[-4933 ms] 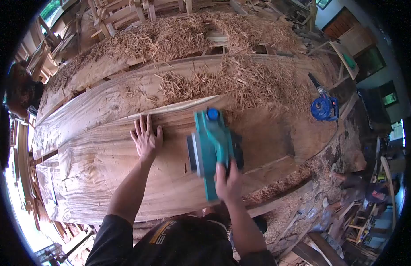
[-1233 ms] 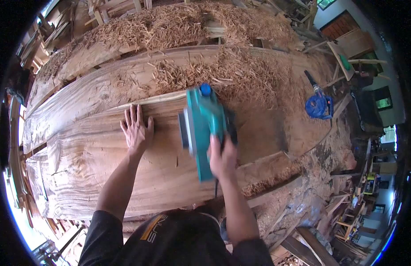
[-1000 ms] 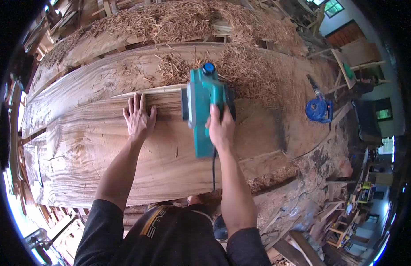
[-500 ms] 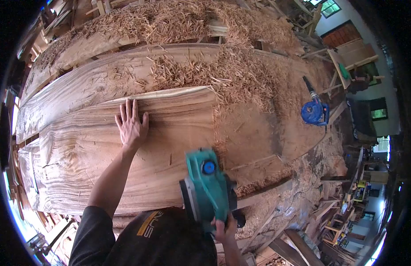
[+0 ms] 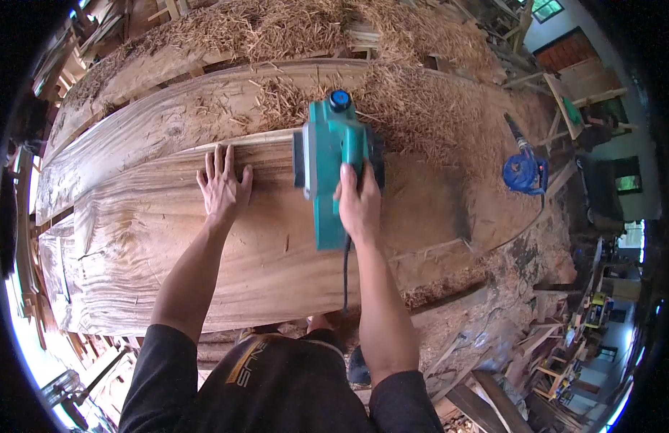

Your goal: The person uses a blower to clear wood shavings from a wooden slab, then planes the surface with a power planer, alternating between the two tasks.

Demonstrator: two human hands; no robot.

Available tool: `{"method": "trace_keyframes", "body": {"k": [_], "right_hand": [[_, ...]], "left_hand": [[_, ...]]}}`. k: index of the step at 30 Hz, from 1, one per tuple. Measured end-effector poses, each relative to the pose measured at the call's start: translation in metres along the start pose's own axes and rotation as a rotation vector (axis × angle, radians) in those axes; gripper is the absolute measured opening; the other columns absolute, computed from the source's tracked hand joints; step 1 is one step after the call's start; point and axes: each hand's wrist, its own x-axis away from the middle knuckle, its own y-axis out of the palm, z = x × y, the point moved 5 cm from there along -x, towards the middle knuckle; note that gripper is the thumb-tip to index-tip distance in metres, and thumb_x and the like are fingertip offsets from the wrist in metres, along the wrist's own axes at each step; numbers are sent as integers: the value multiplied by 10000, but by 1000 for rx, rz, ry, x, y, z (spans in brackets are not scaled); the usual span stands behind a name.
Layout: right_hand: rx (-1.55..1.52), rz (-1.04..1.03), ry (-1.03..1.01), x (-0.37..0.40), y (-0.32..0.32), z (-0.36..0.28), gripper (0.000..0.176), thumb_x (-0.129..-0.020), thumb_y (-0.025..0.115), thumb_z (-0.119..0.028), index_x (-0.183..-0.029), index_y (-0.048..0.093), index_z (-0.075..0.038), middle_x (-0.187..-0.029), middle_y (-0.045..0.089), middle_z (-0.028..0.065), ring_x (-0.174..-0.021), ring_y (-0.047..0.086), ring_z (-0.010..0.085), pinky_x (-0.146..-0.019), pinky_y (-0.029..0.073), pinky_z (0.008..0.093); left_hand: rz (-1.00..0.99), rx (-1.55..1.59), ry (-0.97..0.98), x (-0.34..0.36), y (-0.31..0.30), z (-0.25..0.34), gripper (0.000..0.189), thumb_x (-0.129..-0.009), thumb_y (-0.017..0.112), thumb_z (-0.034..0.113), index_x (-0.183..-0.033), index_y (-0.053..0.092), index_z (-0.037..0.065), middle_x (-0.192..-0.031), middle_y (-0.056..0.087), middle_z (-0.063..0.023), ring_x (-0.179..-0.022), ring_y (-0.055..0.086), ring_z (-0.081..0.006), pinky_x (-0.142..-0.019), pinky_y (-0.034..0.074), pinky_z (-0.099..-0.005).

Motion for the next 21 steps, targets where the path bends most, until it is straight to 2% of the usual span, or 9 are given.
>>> {"method": "trace_keyframes", "body": {"k": [3,6,10,13,14,18,19,20,21], "right_hand": [[-31,5,40,93,-20,15,363,-1060,518,-282,-1299,554,-11,-708,581,23,-657,576,124,-624,480,308],[-161,22,145,220,-47,42,310,-997,534,-125,-1266,535,29,-779,595,46,-707,586,127,-651,488,290],[13,-27,146,343,-80,53,441,-968,567,-300,-1204,521,68,-740,620,70,-632,600,144,-600,504,305],[6,-24,192,338,-76,53,479,-969,570,-346,-1179,519,82,-728,625,75,-622,602,146,-592,503,305],[23,-4,163,331,-73,53,448,-973,573,-311,-1192,523,77,-731,626,71,-624,602,146,-595,504,304],[10,34,85,212,-34,34,372,-988,574,-178,-1272,529,59,-740,628,55,-629,612,149,-599,512,316],[-64,72,90,173,-21,31,381,-999,589,-197,-1288,543,48,-736,624,51,-629,617,151,-587,510,334],[-27,82,33,131,-10,29,371,-1013,590,-248,-1265,573,24,-728,616,50,-629,613,147,-577,494,335],[28,38,77,87,0,10,376,-1027,572,-321,-1232,597,-7,-721,611,55,-616,611,151,-568,488,345]], "left_hand": [[17,14,4,3,0,0,727,-990,479,500,-1583,347,101,-1656,302,-153,-1536,233,-375,-1213,174,-608],[22,22,20,2,1,-1,713,-1000,468,486,-1584,343,96,-1658,300,-150,-1537,233,-381,-1214,168,-616],[9,23,6,2,2,1,682,-1019,444,452,-1587,335,91,-1665,290,-135,-1542,219,-388,-1219,151,-627],[-2,41,3,2,4,0,648,-1034,422,418,-1588,333,96,-1671,285,-112,-1546,207,-391,-1226,140,-625],[-2,52,7,4,5,-1,639,-1036,418,408,-1588,335,97,-1670,287,-108,-1545,208,-392,-1226,139,-626],[24,63,15,0,6,-3,612,-1044,404,380,-1585,343,99,-1668,293,-99,-1543,212,-394,-1226,137,-628],[26,57,17,3,8,-3,608,-1045,402,375,-1584,344,99,-1668,295,-98,-1543,213,-395,-1226,137,-629],[27,54,14,3,5,-2,605,-1045,402,376,-1579,353,97,-1662,306,-101,-1539,223,-392,-1219,153,-624],[27,45,27,2,5,-1,604,-1043,403,377,-1576,359,96,-1660,312,-101,-1537,229,-390,-1216,160,-621]]}}
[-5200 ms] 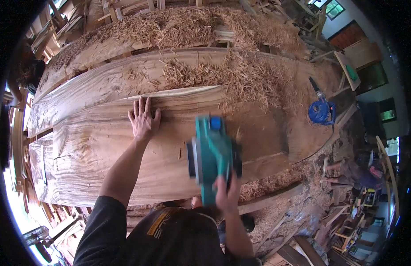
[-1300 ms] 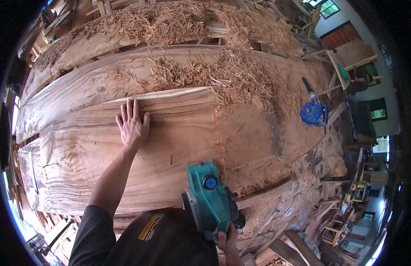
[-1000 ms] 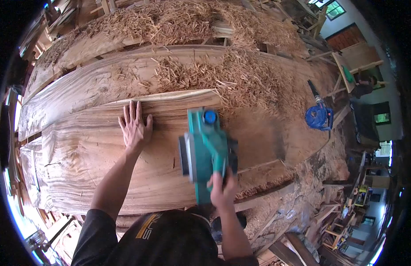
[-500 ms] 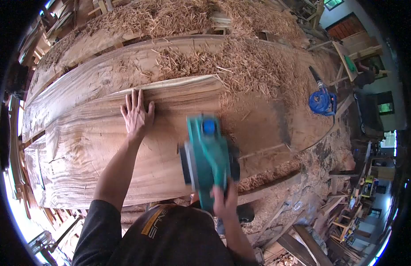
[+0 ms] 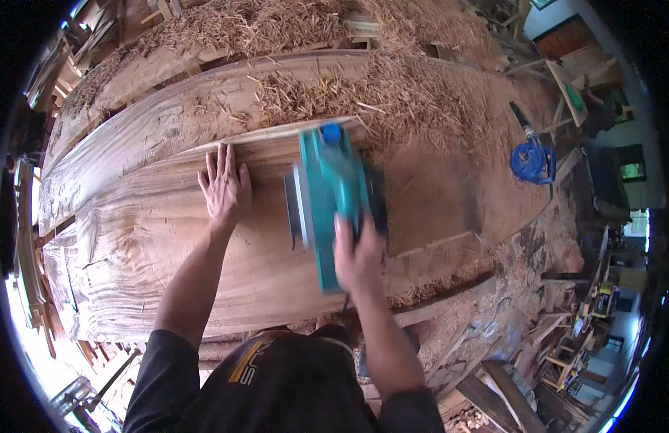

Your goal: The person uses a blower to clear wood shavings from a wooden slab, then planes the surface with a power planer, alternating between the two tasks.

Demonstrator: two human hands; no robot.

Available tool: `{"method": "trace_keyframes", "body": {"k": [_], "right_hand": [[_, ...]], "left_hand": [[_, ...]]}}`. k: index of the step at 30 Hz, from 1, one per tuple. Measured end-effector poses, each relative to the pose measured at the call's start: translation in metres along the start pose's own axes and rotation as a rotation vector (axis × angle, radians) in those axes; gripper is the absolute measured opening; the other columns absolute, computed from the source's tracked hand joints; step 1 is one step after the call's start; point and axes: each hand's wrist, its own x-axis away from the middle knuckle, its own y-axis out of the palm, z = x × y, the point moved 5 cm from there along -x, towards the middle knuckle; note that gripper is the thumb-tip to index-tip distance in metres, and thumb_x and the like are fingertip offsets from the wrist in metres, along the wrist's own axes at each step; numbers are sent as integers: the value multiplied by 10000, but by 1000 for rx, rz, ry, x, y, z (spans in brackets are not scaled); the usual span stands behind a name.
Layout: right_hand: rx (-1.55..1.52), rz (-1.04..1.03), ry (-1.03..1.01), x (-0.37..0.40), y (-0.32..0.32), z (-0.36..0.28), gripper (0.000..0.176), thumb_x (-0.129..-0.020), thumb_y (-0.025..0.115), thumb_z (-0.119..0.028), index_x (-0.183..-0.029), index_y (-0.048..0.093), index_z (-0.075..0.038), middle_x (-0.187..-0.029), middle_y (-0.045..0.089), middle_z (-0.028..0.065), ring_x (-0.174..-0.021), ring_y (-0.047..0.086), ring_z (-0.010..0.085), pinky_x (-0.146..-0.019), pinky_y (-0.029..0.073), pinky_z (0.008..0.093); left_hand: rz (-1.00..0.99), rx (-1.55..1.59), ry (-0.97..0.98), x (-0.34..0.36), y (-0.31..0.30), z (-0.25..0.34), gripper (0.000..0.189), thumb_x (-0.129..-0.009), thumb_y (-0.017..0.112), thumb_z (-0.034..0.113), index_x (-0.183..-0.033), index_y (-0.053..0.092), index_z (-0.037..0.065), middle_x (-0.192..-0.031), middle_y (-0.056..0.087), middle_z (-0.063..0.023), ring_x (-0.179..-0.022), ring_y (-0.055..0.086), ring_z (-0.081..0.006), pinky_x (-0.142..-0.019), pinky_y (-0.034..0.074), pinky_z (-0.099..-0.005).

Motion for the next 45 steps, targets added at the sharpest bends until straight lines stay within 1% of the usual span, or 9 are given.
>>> {"method": "trace_keyframes", "body": {"k": [4,7,12,17,25,31,34,41,45], "right_hand": [[-43,-71,-98,-89,24,-25,380,-1062,508,-416,-1136,586,-52,-683,559,30,-628,564,139,-617,470,319],[-42,-61,-88,-53,10,-16,433,-1038,573,-394,-1296,566,-46,-779,625,58,-625,616,157,-584,504,342],[-29,-62,-46,119,-47,40,502,-987,579,-137,-1446,454,25,-759,616,65,-674,603,144,-607,500,321],[39,-91,199,264,-98,83,582,-897,642,-291,-1309,515,101,-752,651,88,-688,651,197,-675,540,332],[5,-19,-16,104,-38,31,421,-975,602,-141,-1335,515,60,-730,637,78,-638,645,174,-584,520,334],[5,-42,-107,-89,3,-15,445,-1028,567,-446,-1192,598,-33,-703,626,78,-591,635,181,-568,510,361],[-33,-49,-53,-90,4,-20,457,-1035,557,-446,-1214,586,-27,-717,622,77,-595,631,180,-560,508,354],[-30,-13,22,134,-70,51,459,-973,598,-171,-1365,512,52,-754,633,71,-665,616,145,-611,503,319],[45,-53,103,248,-107,72,473,-990,567,-335,-1198,520,86,-691,597,75,-630,610,168,-628,514,312]], "left_hand": [[22,-18,12,1,-2,-2,601,-1033,410,386,-1558,393,93,-1641,348,-108,-1526,257,-379,-1200,183,-611],[39,-9,14,0,-2,-1,603,-1031,411,390,-1558,395,97,-1634,360,-111,-1526,258,-375,-1205,178,-605],[35,-15,16,-1,3,-3,615,-1037,402,400,-1569,367,93,-1657,298,-139,-1529,252,-368,-1214,167,-604],[-23,-3,-80,1,2,-2,627,-1062,368,423,-1595,307,99,-1680,243,-138,-1555,199,-335,-1242,140,-567],[-45,5,-95,-2,3,-2,638,-1063,367,472,-1583,347,103,-1669,276,-139,-1550,217,-337,-1242,137,-567],[34,-38,-30,-3,1,-1,658,-1032,431,490,-1567,386,109,-1645,324,-151,-1527,268,-352,-1213,191,-596],[26,-34,-31,0,-3,-1,669,-1025,443,493,-1570,379,111,-1649,316,-150,-1531,260,-348,-1212,188,-599],[-21,-57,-25,-1,0,0,703,-1014,448,490,-1587,338,98,-1663,276,-168,-1546,217,-358,-1211,180,-602],[-52,-51,-44,0,-1,2,724,-1013,440,482,-1602,297,87,-1679,231,-170,-1558,171,-366,-1227,138,-606]]}}
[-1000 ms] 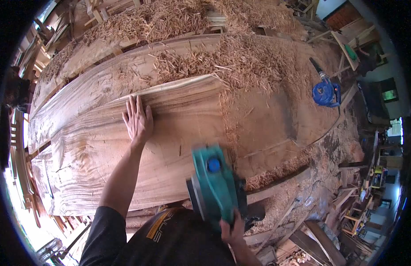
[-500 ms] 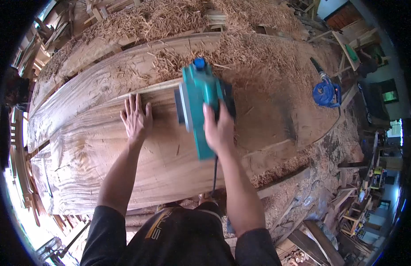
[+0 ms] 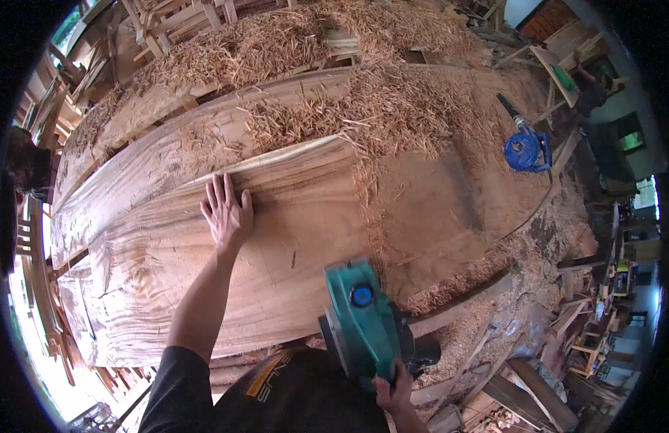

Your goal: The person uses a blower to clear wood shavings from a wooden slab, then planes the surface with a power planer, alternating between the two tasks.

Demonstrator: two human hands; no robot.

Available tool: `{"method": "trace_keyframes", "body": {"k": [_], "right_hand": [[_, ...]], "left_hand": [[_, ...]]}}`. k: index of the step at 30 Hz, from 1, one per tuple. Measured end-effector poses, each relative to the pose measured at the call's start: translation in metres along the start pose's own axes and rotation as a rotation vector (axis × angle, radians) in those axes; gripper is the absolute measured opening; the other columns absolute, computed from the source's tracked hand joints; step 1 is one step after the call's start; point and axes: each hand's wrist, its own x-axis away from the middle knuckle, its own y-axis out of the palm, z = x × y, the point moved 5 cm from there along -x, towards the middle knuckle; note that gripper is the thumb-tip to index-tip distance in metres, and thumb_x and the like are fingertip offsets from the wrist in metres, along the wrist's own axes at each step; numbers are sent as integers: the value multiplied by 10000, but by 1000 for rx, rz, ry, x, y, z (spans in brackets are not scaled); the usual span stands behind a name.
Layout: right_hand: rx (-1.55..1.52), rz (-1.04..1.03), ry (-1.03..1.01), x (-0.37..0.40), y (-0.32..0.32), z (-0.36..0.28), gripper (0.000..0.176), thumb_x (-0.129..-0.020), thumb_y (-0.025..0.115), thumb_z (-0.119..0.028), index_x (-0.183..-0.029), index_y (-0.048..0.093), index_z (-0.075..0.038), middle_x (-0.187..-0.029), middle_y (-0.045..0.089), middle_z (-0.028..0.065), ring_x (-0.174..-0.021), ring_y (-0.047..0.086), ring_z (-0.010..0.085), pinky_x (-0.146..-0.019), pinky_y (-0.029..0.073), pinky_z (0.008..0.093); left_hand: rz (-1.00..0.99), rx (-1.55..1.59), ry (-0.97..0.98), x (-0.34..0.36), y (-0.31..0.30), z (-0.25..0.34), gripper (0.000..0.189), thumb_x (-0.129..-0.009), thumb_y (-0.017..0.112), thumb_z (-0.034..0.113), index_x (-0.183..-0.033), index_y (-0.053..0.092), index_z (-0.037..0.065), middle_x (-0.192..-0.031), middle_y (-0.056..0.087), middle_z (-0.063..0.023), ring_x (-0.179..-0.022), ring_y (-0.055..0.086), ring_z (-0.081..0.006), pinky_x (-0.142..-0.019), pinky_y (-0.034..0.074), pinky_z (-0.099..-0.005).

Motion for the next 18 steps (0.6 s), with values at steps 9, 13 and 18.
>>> {"method": "trace_keyframes", "body": {"k": [9,13,18], "right_hand": [[-28,37,-140,-140,44,-62,338,-1010,549,-194,-1235,538,58,-665,577,50,-597,583,149,-584,483,306],[-70,78,-63,-249,73,-99,406,-1011,611,-265,-1312,568,4,-706,647,102,-619,661,217,-589,519,377],[-50,105,-217,-389,101,-119,416,-1015,608,-366,-1265,596,-33,-810,691,160,-708,698,272,-652,539,421]], "left_hand": [[-44,1,-31,-3,-1,3,731,-1009,441,480,-1610,281,98,-1684,222,-160,-1561,165,-366,-1235,119,-615],[-42,-3,-29,-3,-2,2,726,-1006,441,474,-1609,289,99,-1682,227,-165,-1559,173,-365,-1229,133,-613],[-35,22,-12,-1,-10,4,723,-998,450,474,-1601,315,99,-1673,252,-168,-1554,191,-360,-1222,142,-609]]}}
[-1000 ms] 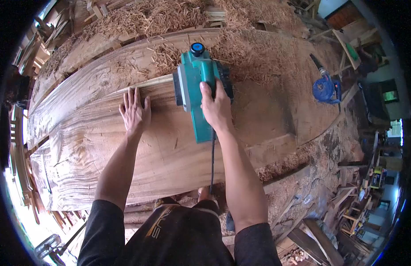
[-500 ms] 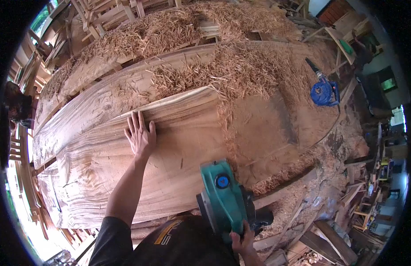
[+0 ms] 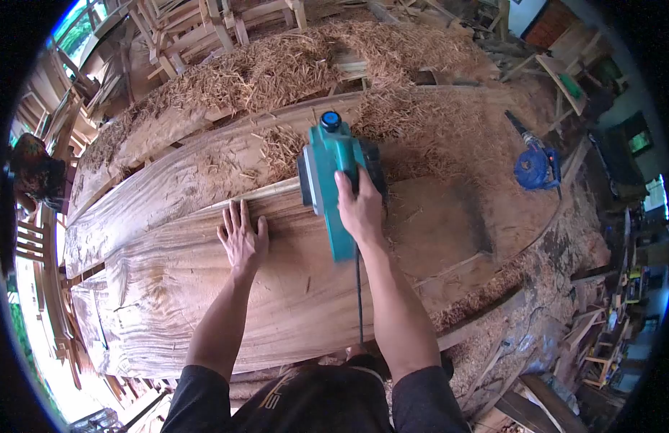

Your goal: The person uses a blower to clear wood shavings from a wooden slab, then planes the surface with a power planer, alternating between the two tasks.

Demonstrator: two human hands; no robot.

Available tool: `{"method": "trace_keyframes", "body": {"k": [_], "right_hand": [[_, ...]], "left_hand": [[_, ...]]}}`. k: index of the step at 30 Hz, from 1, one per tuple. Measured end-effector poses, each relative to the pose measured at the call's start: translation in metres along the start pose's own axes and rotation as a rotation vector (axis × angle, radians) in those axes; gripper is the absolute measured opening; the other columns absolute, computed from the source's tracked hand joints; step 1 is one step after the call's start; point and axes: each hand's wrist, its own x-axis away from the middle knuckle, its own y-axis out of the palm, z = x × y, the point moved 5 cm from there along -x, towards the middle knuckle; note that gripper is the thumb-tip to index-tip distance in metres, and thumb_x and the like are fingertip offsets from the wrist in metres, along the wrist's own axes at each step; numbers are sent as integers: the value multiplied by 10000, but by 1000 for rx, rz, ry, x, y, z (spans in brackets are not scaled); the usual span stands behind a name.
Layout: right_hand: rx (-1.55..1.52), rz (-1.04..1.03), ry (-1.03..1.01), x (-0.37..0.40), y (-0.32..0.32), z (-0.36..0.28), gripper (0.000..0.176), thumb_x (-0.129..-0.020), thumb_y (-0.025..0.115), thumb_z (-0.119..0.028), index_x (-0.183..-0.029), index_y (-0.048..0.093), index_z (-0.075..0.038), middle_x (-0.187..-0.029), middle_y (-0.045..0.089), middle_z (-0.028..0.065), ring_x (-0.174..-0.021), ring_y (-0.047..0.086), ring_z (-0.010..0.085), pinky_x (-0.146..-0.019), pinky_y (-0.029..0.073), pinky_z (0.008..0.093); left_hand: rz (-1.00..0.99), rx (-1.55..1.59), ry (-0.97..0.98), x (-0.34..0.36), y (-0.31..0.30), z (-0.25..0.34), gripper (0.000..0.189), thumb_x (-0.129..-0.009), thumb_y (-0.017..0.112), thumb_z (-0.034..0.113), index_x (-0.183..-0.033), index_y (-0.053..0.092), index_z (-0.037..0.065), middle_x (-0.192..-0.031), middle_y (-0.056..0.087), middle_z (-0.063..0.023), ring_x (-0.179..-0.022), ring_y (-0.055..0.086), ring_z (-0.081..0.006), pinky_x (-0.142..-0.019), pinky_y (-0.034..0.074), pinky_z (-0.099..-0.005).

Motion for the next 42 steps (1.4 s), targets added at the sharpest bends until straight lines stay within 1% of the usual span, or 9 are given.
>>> {"method": "trace_keyframes", "body": {"k": [3,9,12,13,19,29,34,39,42], "right_hand": [[-40,-51,56,1,-3,-12,421,-1005,625,-357,-1264,593,-27,-870,701,171,-766,710,283,-685,543,431],[82,-123,159,191,-60,-1,591,-912,744,-266,-1371,525,34,-1096,696,204,-1014,705,328,-884,549,423],[-6,-240,329,276,-89,5,350,-869,712,-116,-1175,610,19,-963,703,165,-904,709,262,-815,541,370],[-73,-312,309,292,-94,1,243,-877,677,-32,-1101,588,-3,-844,638,53,-720,632,125,-681,524,297],[-90,-330,398,278,-84,-7,169,-868,697,-57,-1010,611,-27,-749,642,56,-657,654,138,-617,527,314],[-261,-328,174,66,13,-34,182,-927,684,-192,-958,620,-24,-702,633,23,-571,619,124,-518,485,306],[-81,-384,200,153,-24,-34,239,-902,703,-196,-1033,613,-17,-710,644,44,-569,626,143,-530,502,333],[90,-376,138,309,-94,-7,266,-884,727,-197,-1069,658,-18,-772,708,112,-649,702,191,-630,558,358],[26,-492,384,327,-120,-13,321,-855,744,-185,-1111,671,-5,-819,736,154,-667,732,205,-674,574,356]], "left_hand": [[3,20,0,-1,-3,1,724,-996,452,475,-1600,316,100,-1673,254,-165,-1553,193,-358,-1224,137,-608],[-1,32,5,0,0,-2,717,-1006,442,477,-1606,300,109,-1680,242,-153,-1558,179,-354,-1231,124,-606],[-7,28,-6,1,1,-2,694,-1023,428,466,-1604,305,106,-1681,236,-156,-1559,173,-356,-1234,124,-600],[-7,28,-7,-1,1,-2,691,-1024,427,464,-1602,308,105,-1681,238,-155,-1559,175,-356,-1235,123,-599],[6,58,-19,-1,4,-4,654,-1040,408,436,-1592,330,95,-1674,255,-154,-1554,195,-352,-1238,121,-590],[105,200,-16,-4,0,-11,562,-1074,342,384,-1551,407,93,-1626,374,-127,-1532,272,-321,-1228,167,-553],[63,326,59,-1,2,-23,543,-1084,314,414,-1542,437,151,-1616,408,-47,-1537,276,-295,-1243,144,-555],[109,199,362,41,-6,-79,573,-1002,558,369,-1489,475,79,-1562,450,-127,-1479,354,-311,-1193,238,-540],[1,144,186,106,-39,-102,629,-966,596,405,-1490,469,81,-1575,418,-130,-1488,328,-305,-1196,243,-505]]}}
